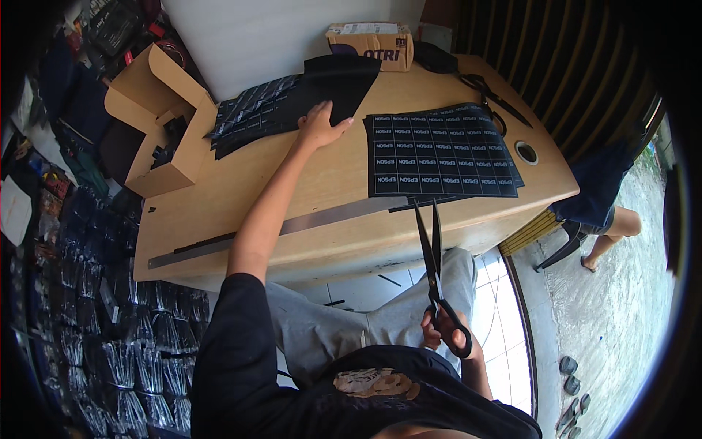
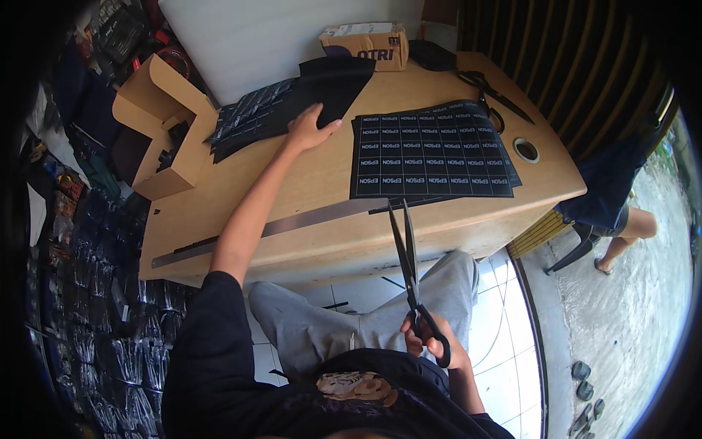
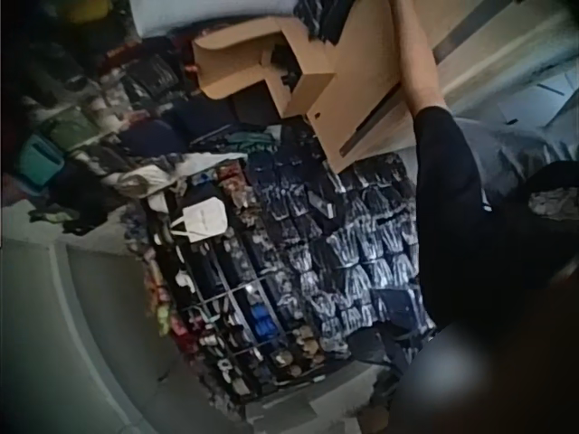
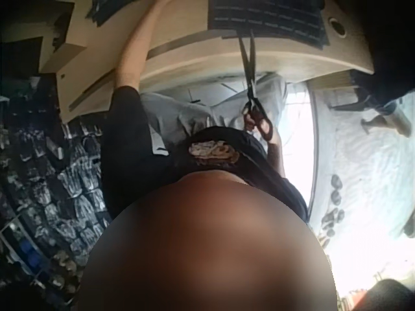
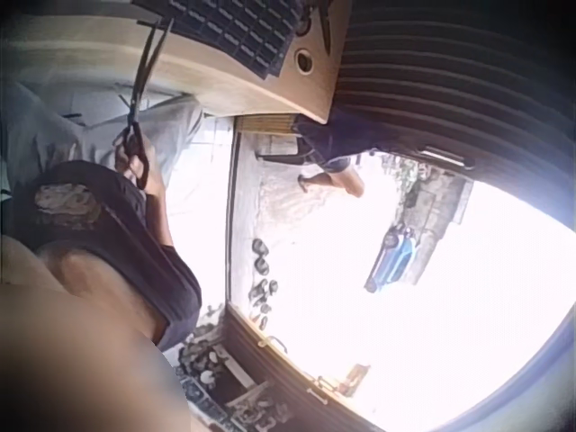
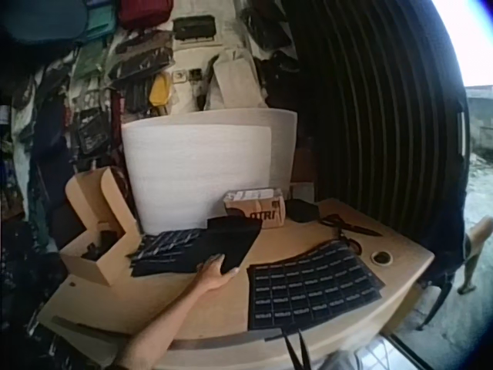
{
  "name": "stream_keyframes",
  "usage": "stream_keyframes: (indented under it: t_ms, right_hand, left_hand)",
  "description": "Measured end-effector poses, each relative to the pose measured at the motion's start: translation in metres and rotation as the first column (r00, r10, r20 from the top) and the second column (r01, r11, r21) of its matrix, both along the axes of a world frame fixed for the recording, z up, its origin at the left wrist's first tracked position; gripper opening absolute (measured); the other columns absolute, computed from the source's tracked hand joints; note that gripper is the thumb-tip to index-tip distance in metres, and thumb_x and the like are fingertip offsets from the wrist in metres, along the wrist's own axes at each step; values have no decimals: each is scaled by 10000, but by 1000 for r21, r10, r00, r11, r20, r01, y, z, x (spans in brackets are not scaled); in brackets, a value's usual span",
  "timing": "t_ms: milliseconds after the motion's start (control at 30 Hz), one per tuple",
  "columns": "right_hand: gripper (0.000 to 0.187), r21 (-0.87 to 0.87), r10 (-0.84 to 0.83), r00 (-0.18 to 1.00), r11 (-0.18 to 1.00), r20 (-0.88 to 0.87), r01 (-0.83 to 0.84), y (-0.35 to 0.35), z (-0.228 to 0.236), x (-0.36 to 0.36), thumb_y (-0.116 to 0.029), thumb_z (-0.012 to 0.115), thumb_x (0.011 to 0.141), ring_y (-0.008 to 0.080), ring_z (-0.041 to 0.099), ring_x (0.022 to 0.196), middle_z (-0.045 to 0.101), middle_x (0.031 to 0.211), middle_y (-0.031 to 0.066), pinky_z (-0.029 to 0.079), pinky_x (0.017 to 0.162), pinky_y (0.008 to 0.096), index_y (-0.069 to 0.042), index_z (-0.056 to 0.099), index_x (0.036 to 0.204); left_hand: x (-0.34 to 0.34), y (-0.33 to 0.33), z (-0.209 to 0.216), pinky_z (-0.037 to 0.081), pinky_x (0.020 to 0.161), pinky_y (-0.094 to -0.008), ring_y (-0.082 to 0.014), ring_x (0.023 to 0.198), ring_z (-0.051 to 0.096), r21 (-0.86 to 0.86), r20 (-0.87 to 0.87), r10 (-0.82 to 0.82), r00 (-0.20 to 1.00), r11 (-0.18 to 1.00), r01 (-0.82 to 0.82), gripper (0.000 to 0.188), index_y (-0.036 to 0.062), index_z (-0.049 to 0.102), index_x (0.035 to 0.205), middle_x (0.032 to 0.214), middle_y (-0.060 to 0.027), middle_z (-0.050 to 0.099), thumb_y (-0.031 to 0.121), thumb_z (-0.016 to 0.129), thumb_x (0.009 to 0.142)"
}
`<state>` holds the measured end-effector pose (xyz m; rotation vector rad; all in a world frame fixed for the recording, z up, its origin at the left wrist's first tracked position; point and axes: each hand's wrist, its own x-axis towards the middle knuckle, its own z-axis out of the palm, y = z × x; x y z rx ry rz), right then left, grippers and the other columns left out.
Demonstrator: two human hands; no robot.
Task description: Cutting individual Epson product labels from a larger sheet using scissors.
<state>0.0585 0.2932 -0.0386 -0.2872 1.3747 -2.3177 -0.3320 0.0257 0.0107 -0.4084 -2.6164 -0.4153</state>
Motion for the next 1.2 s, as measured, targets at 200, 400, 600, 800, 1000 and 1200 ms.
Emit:
stream_keyframes:
  t_ms: [200,400,600,800,1000,1200]
  right_hand:
    - [767,47,51,998,998,-22,-49,-3,4,-1,-599,672,707,82,439,579,433,654,-7,357,528,218,75,468,1010]
    - [732,125,89,996,989,-33,-84,2,-4,-2,-581,667,720,63,446,555,461,637,-17,369,527,201,74,485,991]
    - [712,115,122,992,986,-17,-119,-1,1,-11,-571,665,728,62,438,553,448,641,-19,363,522,202,67,487,988]
    - [698,107,130,991,986,-45,-124,-10,-1,-16,-560,667,735,58,426,556,445,645,-21,348,517,202,66,487,986]
    - [756,158,150,988,977,-32,-143,-12,-1,-13,-604,677,694,71,434,546,445,634,-14,344,501,212,76,493,967]
    - [684,161,157,987,975,-30,-150,-12,-2,-13,-543,669,736,56,426,566,455,651,-25,335,523,203,71,495,984]
  left_hand:
    - [-16,1,-18,366,908,-516,-261,1064,561,212,-87,13,996,977,6,282,118,679,958,1056,-125,641,357,555,874]
    - [10,-21,27,412,533,-373,-297,570,587,548,-130,9,992,834,64,386,-4,516,681,609,-218,541,320,561,886]
    - [59,-88,95,479,656,-235,-88,706,568,975,128,-366,922,217,-49,240,-2,613,926,815,-16,610,235,580,910]
    - [97,-145,62,487,822,-254,-157,931,607,842,493,-345,799,419,-339,519,-49,534,1164,1039,-111,629,227,744,777]
    - [134,-187,43,441,901,-295,-191,1034,567,455,464,-77,882,875,-164,793,-13,417,1286,1126,-135,592,257,824,662]
    - [134,-198,50,403,963,-368,-305,1153,506,274,388,-79,918,961,-33,871,54,379,1339,1221,-212,527,329,819,640]
